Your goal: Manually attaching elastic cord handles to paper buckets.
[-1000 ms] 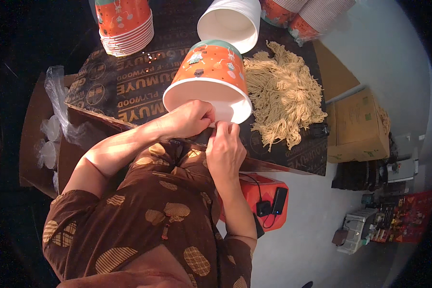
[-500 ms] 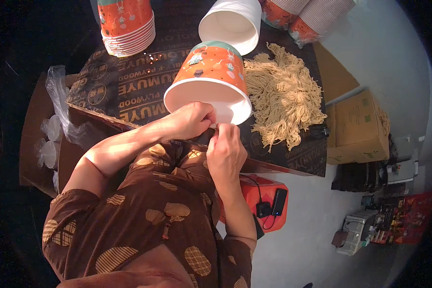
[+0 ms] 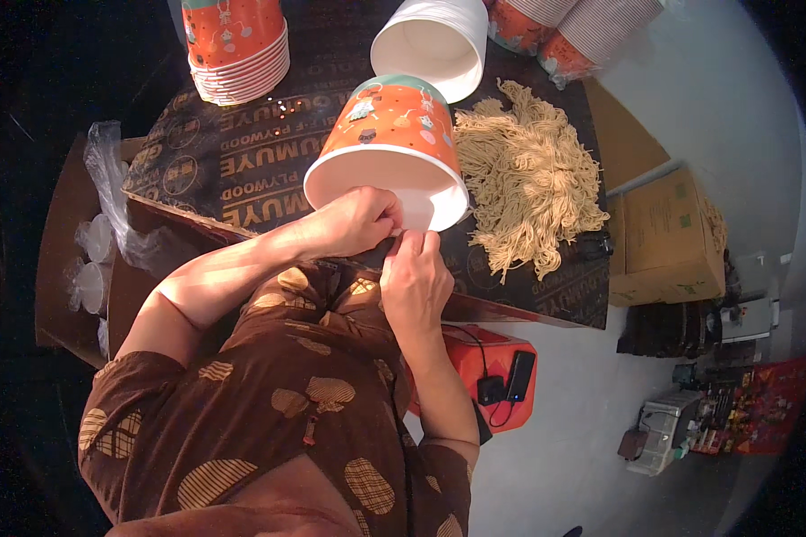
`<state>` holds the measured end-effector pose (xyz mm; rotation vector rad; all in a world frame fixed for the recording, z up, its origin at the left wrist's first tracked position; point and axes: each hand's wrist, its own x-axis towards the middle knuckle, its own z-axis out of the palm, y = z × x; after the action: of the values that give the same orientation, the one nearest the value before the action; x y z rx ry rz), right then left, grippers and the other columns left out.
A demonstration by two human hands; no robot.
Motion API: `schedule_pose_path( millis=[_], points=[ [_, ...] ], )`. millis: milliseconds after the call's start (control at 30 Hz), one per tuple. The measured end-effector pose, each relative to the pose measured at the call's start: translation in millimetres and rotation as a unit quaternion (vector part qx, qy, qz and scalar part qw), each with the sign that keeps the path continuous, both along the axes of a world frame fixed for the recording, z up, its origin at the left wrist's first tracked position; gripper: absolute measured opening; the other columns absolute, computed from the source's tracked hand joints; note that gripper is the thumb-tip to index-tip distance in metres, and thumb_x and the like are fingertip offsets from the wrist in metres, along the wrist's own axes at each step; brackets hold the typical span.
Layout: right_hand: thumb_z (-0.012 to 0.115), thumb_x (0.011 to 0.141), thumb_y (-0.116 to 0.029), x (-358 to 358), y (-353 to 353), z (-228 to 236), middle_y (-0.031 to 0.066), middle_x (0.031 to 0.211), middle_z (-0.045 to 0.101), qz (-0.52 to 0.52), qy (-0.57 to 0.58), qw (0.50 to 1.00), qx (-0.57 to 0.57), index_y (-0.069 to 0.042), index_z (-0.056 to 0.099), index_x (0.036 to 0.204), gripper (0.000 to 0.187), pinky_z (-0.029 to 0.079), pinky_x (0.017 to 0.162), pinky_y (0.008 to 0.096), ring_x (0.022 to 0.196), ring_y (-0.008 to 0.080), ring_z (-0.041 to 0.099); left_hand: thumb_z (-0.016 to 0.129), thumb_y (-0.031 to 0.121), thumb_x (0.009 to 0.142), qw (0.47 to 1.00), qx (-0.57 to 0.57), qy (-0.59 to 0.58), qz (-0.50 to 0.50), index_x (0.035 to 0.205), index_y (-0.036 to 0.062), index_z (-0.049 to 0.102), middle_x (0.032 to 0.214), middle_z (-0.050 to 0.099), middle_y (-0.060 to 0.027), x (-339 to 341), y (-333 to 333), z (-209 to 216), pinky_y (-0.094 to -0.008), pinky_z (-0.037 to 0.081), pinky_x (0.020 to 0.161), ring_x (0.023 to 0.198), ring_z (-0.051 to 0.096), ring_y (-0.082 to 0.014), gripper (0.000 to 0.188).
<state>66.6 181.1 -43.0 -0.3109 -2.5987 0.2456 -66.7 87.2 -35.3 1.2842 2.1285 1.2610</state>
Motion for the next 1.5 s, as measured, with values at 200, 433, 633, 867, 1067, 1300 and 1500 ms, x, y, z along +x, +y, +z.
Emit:
schedule_pose_path(
  millis=[200, 433, 633, 867, 1067, 1300, 1500],
  points=[
    [0.065, 0.078, -0.003, -3.9, -0.6, -6.2, 0.0176, 0.092, 0.053, -0.003, 0.043, 0.999, -0.007, 0.0, 0.049, 0.099, 0.026, 0.052, 0.061, 0.0442, 0.075, 0.0368, 0.063, 0.061, 0.005, 0.081, 1.0, -0.025, 0.015, -0.011, 0.086, -0.0022, 0.066, 0.077, 0.067, -0.0173, 3.1, -2.3, 1.1, -0.0392, 0.051, 0.064, 0.073, 0.067, -0.0296, 0.01],
    [0.061, 0.083, -0.003, -6.9, -0.5, -12.3, 0.019, 0.093, 0.054, -0.01, 0.046, 0.999, -0.021, 0.0, 0.049, 0.1, 0.021, 0.052, 0.061, 0.0454, 0.075, 0.038, 0.063, 0.064, 0.003, 0.079, 0.997, -0.004, 0.073, -0.03, 0.085, -0.0037, 0.063, 0.078, 0.067, -0.0196, 7.5, -2.9, -2.8, -0.0407, 0.052, 0.068, 0.077, 0.068, -0.0327, 0.009],
    [0.056, 0.093, -0.003, 4.1, 0.1, -6.1, 0.0197, 0.092, 0.061, -0.007, 0.147, 0.979, -0.143, 0.001, 0.054, 0.103, 0.012, 0.052, 0.066, 0.0445, 0.083, 0.04, 0.063, 0.063, 0.003, 0.081, 0.998, 0.047, 0.044, -0.006, 0.085, -0.0019, 0.063, 0.076, 0.065, -0.0172, 4.3, -6.4, -9.1, -0.0388, 0.051, 0.066, 0.073, 0.066, -0.0309, 0.006],
    [0.05, 0.095, 0.001, 6.2, -21.4, 20.9, 0.0176, 0.091, 0.067, -0.033, 0.07, 0.861, -0.503, 0.001, 0.045, 0.121, 0.026, 0.05, 0.05, 0.0325, 0.05, 0.0171, 0.061, 0.063, 0.005, 0.083, 0.999, 0.033, 0.015, -0.006, 0.086, -0.0017, 0.064, 0.076, 0.065, -0.017, 10.5, -11.0, -0.7, -0.039, 0.05, 0.066, 0.072, 0.065, -0.0301, 0.008],
    [0.053, 0.09, -0.001, 6.5, -14.7, 0.8, 0.0265, 0.086, 0.065, -0.018, 0.03, 0.943, -0.331, -0.002, 0.05, 0.115, 0.025, 0.05, 0.066, 0.0495, 0.079, 0.0452, 0.065, 0.059, 0.002, 0.082, 0.999, 0.016, -0.033, -0.013, 0.084, -0.0046, 0.063, 0.079, 0.066, -0.0229, 15.9, -12.3, 3.2, -0.0431, 0.051, 0.07, 0.079, 0.067, -0.0376, 0.008],
    [0.058, 0.09, -0.007, 7.0, -12.6, -2.9, 0.0212, 0.076, 0.065, -0.037, 0.044, 0.978, -0.199, -0.004, 0.053, 0.111, 0.022, 0.05, 0.06, 0.0484, 0.069, 0.0401, 0.066, 0.062, 0.004, 0.084, 0.998, 0.047, -0.042, 0.004, 0.089, -0.0034, 0.064, 0.079, 0.066, -0.016, 16.7, -12.8, 0.9, -0.0374, 0.051, 0.069, 0.075, 0.065, -0.0263, 0.009],
    [0.063, 0.089, -0.011, 0.1, -12.6, -7.1, 0.0179, 0.069, 0.065, -0.042, 0.029, 0.99, -0.131, -0.006, 0.058, 0.103, 0.016, 0.049, 0.053, 0.0466, 0.061, 0.0376, 0.065, 0.057, 0.002, 0.084, 0.996, 0.042, -0.078, 0.032, 0.087, -0.0049, 0.062, 0.078, 0.065, -0.0182, 15.9, -11.2, 5.3, -0.0378, 0.051, 0.065, 0.072, 0.065, -0.028, 0.009]
  ],
)
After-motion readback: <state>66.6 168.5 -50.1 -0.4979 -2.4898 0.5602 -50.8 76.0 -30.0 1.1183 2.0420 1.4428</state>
